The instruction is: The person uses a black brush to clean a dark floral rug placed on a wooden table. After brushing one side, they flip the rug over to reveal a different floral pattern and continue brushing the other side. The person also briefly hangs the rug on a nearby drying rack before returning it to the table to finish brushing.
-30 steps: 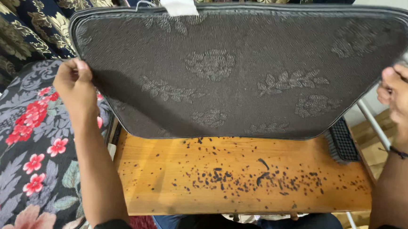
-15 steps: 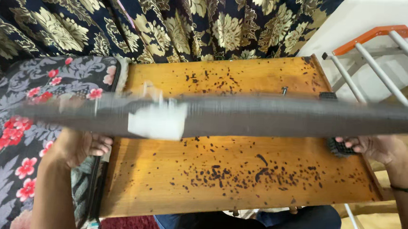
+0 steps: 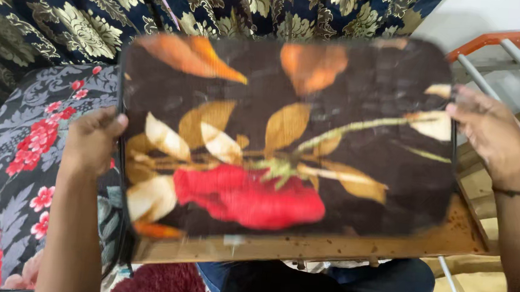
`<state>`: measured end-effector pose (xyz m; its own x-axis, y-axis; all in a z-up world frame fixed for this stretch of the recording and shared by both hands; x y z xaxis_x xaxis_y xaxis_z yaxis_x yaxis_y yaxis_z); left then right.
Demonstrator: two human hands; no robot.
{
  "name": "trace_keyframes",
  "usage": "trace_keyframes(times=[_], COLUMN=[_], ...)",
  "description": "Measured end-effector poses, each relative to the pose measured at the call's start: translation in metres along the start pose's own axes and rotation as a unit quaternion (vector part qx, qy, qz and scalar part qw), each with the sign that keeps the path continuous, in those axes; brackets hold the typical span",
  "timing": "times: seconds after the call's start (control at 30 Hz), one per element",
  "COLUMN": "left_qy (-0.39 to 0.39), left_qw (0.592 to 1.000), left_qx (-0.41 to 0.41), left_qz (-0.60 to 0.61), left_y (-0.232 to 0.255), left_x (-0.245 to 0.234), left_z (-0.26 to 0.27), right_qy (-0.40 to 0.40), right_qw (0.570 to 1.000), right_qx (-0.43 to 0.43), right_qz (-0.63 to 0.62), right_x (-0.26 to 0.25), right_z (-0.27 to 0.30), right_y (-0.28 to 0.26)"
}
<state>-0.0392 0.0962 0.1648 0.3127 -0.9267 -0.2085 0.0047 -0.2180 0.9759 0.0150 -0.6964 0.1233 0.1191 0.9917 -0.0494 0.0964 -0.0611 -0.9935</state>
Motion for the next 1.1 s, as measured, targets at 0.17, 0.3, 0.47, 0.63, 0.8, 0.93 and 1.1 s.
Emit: trace_keyframes(times=[0.17, 0.3, 0.47, 0.63, 0.8, 0.93, 1.1], left_qy=[0.039, 0.086, 0.140, 0.094, 0.150, 0.142, 0.140], left_qw=[0.969, 0.960, 0.958, 0.965, 0.961, 0.935, 0.952], left_qx=[0.174, 0.230, 0.225, 0.222, 0.229, 0.308, 0.270], left_qz=[0.169, 0.136, 0.113, 0.108, 0.047, 0.102, 0.022], left_y=[0.017, -0.002, -0.006, -0.005, -0.015, -0.004, -0.003], left_x=[0.006, 0.028, 0.035, 0.043, 0.043, 0.043, 0.044], left_z=[-0.023, -0.039, -0.043, -0.042, -0.039, -0.032, -0.032], right_qy=[0.063, 0.047, 0.058, 0.046, 0.041, 0.063, 0.086], right_qw=[0.988, 0.982, 0.978, 0.981, 0.976, 0.971, 0.972], right_qx=[-0.139, -0.168, -0.199, -0.190, -0.210, -0.230, -0.202], right_qz=[-0.031, -0.074, -0.012, -0.010, -0.024, 0.036, 0.088], right_x=[0.020, 0.037, 0.034, 0.015, 0.017, 0.022, 0.009], right_z=[-0.019, -0.019, -0.020, -0.026, -0.015, -0.012, -0.025], right_y=[-0.041, -0.042, -0.042, -0.029, -0.033, -0.045, -0.031])
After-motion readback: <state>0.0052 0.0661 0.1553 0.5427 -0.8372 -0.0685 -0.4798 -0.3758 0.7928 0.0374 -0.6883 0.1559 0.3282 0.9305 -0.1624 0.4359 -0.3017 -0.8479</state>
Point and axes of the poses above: each hand's wrist, its own z-axis away from the middle knuckle, its own x-axis out of the palm, y = z × x, the point moved 2 cm from there along -z, towards the middle knuckle
